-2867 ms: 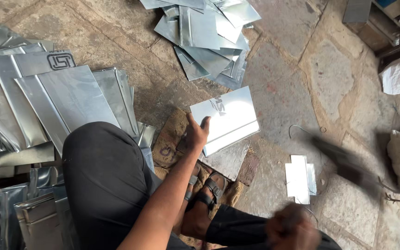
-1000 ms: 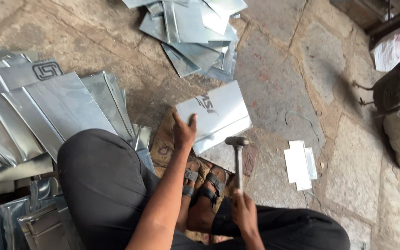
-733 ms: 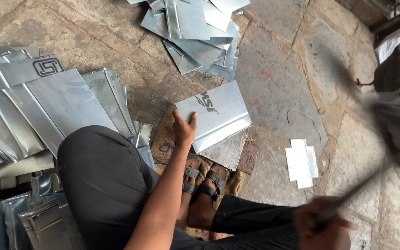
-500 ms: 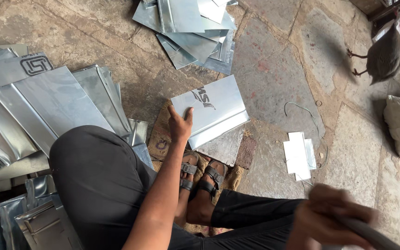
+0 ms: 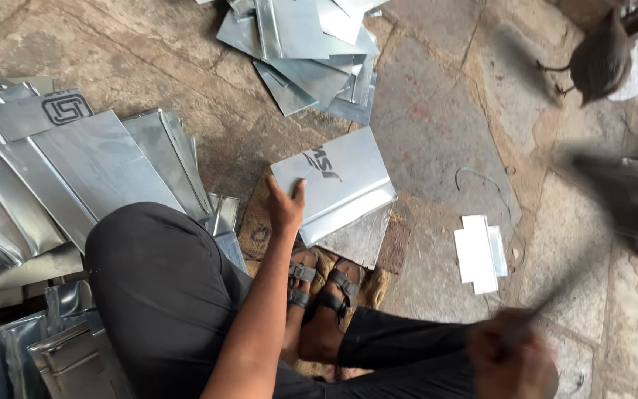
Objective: The person uses a hammer to flatten and shape metal sheets against a block on the floor, handling one sheet at a time and moving finished ones to the side.
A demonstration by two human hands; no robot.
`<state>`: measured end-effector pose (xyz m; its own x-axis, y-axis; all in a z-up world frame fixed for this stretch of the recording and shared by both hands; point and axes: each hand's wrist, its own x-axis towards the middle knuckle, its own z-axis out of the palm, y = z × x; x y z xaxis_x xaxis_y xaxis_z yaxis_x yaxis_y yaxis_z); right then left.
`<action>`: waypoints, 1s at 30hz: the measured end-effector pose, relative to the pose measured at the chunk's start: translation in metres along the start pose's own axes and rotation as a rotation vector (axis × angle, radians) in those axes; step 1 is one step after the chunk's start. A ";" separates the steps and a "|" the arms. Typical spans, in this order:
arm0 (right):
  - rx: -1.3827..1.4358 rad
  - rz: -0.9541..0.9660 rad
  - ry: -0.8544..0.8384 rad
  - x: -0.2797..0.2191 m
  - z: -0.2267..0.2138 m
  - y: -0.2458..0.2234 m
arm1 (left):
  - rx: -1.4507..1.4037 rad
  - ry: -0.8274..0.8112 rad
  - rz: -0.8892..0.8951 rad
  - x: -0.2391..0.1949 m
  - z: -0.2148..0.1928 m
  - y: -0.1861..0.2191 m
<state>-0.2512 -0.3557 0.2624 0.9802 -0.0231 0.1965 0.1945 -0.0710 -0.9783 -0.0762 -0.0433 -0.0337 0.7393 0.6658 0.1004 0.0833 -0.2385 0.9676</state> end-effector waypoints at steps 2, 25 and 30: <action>0.282 -0.003 0.144 -0.002 -0.019 -0.017 | -0.012 -0.018 -0.024 -0.003 -0.008 -0.001; 0.152 -0.190 0.175 0.014 -0.073 -0.003 | -0.010 0.080 -0.168 0.003 -0.006 -0.010; -0.119 -0.274 0.306 0.008 -0.038 0.091 | 0.035 0.090 -0.169 0.001 -0.014 -0.008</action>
<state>-0.2273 -0.4000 0.1773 0.8333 -0.2810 0.4762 0.4234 -0.2294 -0.8764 -0.0855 -0.0310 -0.0379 0.6505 0.7584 -0.0406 0.2251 -0.1415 0.9640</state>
